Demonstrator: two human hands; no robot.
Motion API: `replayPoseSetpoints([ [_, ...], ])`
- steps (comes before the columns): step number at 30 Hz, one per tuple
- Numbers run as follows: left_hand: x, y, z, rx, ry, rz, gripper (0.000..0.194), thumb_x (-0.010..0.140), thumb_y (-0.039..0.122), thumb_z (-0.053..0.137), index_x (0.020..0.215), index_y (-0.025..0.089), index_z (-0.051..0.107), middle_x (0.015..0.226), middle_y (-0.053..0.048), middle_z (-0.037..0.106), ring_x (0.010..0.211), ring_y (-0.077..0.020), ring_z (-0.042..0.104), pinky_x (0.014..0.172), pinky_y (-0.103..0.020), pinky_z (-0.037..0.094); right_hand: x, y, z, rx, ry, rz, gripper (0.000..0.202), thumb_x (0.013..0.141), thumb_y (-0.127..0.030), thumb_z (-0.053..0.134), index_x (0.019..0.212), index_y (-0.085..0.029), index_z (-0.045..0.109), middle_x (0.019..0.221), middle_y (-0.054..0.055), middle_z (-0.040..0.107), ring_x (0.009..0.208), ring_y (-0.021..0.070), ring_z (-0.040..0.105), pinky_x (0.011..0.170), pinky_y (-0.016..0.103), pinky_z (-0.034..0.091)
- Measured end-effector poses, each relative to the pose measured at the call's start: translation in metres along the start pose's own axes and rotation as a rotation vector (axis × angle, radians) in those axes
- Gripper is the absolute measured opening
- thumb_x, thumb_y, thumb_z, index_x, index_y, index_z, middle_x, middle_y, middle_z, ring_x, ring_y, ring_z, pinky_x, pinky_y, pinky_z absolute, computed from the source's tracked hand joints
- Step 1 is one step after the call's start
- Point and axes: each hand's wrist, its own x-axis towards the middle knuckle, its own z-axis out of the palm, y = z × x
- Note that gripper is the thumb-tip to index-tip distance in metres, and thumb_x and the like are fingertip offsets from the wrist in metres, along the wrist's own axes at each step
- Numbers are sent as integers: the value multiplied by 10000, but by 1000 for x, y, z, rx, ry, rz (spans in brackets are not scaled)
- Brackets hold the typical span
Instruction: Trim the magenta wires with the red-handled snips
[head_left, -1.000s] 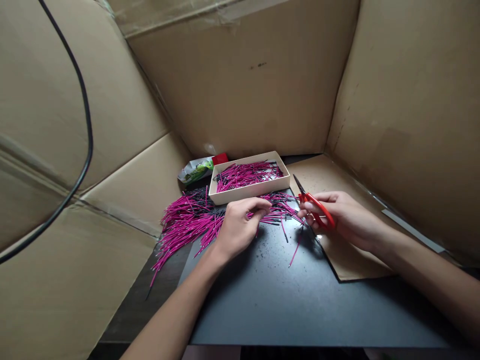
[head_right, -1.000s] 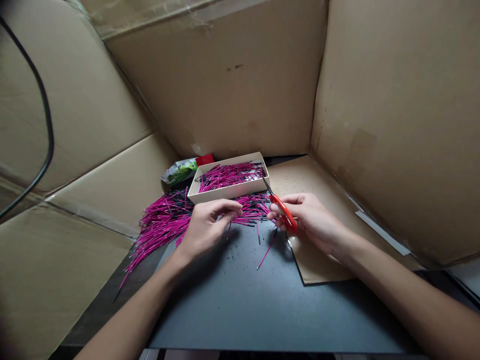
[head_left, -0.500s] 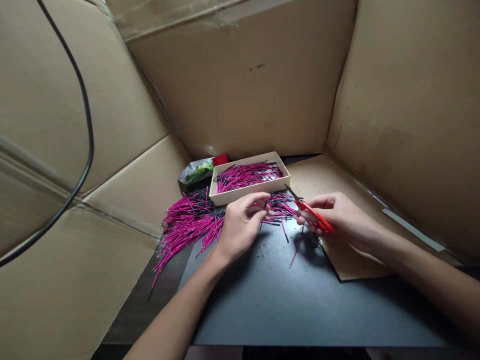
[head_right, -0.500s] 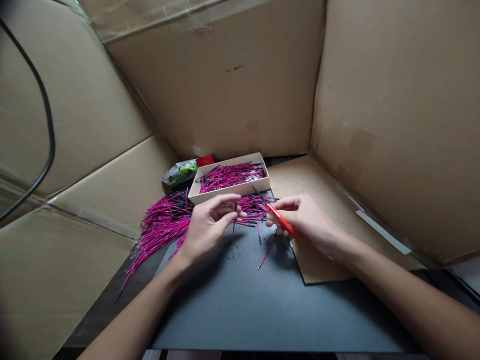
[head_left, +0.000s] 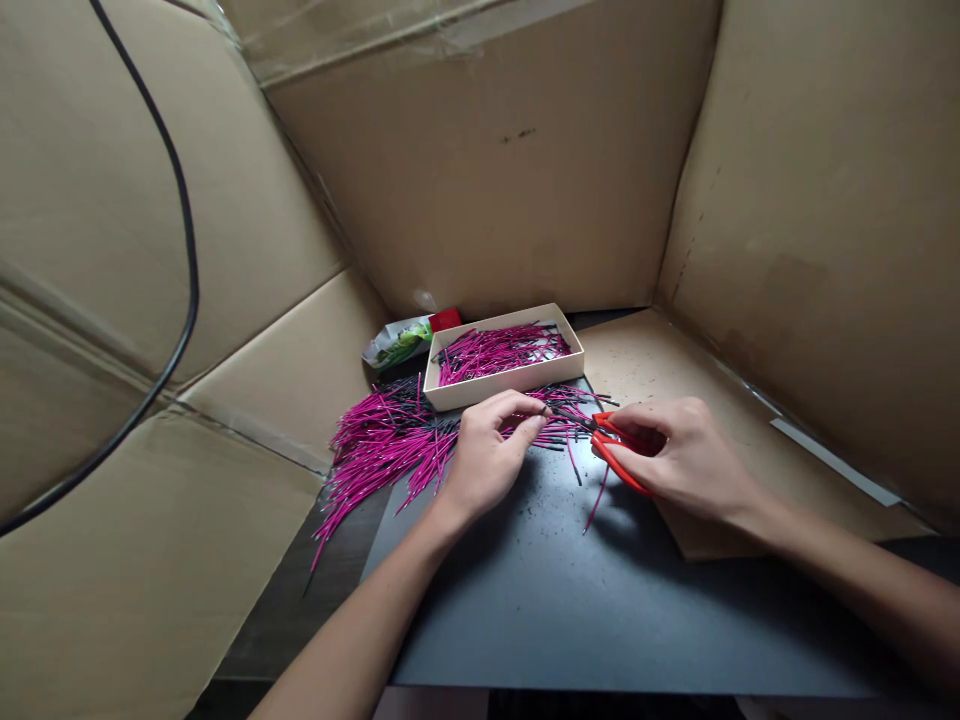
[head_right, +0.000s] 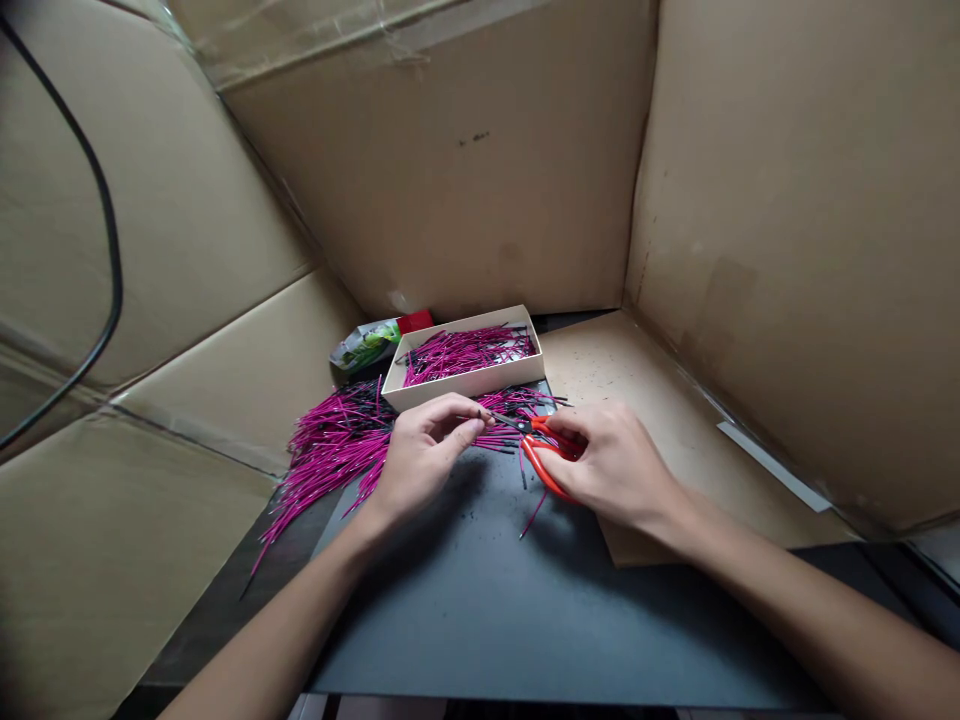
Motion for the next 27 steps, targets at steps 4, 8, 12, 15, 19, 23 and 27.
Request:
replayPoseSetpoints([
  [4,0,0,-1,37,-1,61,91,850,177,593,829,160,679,909,-61,689,869,-184,635,799,-330,510,-1,0,-1,-14,2,-28,190,822,-280,551,743,-169,683,584,8,562,536,117,422,522,285,300],
  [8,-1,0,0,40,-20,66,97,847,155,588,830,160,682,898,-54,687,833,-167,627,760,-307,501,-1,1,0,-21,-41,-30,214,834,-295,549,734,-166,687,595,15,584,536,115,436,517,279,303],
  [12,-2,-3,1,-2,-42,-9,101,838,187,597,869,158,690,812,-45,691,713,-150,620,638,-269,498,-1,1,0,-27,-74,-22,230,847,-299,544,764,-158,706,588,15,591,522,112,443,510,279,301],
  [15,-3,-4,2,-64,-67,-73,120,844,226,592,883,151,678,679,-20,654,552,-112,563,515,-227,458,-1,1,-1,-43,-68,-20,236,851,-304,545,784,-159,718,586,15,597,519,113,454,513,282,303],
  [19,-2,-3,3,-149,-97,-122,149,859,268,580,876,143,658,583,7,591,445,-86,500,447,-209,422,0,1,-1,-57,-74,-25,235,849,-304,554,782,-157,724,576,15,601,499,107,444,514,284,308],
  [23,-2,-2,3,-179,-97,-121,146,859,269,580,858,144,655,585,8,583,452,-88,504,460,-215,433,2,1,0,-38,-80,-23,244,860,-297,538,824,-155,733,623,28,643,513,111,480,529,285,331],
  [27,-2,-1,3,-174,-93,-113,135,862,246,575,846,143,660,594,8,579,472,-86,500,477,-212,432,0,1,1,-23,-45,-4,214,833,-282,561,788,-156,727,621,28,644,520,117,482,513,283,320],
])
